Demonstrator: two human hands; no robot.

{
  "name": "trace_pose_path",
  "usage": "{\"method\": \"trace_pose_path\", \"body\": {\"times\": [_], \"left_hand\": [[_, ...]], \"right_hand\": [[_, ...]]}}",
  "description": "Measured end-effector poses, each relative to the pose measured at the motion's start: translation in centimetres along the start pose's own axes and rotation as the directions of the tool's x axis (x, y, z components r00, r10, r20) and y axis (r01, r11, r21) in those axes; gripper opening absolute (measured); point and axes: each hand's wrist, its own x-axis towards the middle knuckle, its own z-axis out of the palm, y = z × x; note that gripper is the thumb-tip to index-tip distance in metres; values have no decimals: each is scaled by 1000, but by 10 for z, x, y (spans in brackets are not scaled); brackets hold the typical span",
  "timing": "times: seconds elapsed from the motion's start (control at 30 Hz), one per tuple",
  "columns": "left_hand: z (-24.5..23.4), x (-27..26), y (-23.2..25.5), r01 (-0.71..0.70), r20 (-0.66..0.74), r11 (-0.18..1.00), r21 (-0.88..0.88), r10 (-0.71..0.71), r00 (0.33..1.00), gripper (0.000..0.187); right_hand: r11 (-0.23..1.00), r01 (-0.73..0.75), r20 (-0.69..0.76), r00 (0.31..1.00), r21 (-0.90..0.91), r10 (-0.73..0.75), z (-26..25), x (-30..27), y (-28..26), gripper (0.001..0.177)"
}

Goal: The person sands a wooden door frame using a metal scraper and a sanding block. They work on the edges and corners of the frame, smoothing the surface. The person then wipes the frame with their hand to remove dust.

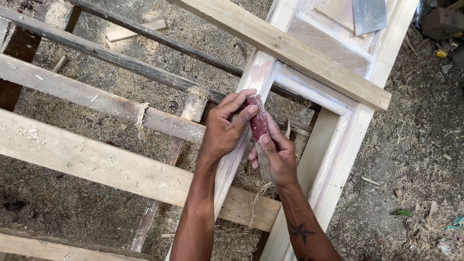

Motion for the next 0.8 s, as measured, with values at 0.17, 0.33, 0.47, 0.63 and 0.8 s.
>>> {"method": "trace_pose_path", "body": {"times": [0.17,0.33,0.47,0.63,0.8], "left_hand": [[18,-2,-1,-169,-37,902,398,200,979,37],[15,3,-1,-172,-180,913,370,252,951,38],[2,7,-5,-60,-238,993,104,84,968,31],[-3,7,-9,43,-240,994,98,-19,971,29],[-3,8,-7,84,-251,994,68,-64,966,29]], "right_hand": [[939,-43,-143,990,-342,-6,-2,7,-10,57],[317,282,45,808,-906,-588,-2,46,-19,38],[362,-15,-152,923,-932,-354,21,68,-31,48],[314,-248,-276,960,-916,-47,31,71,-49,59],[407,-276,-312,950,-871,-26,34,70,-36,59]]}}
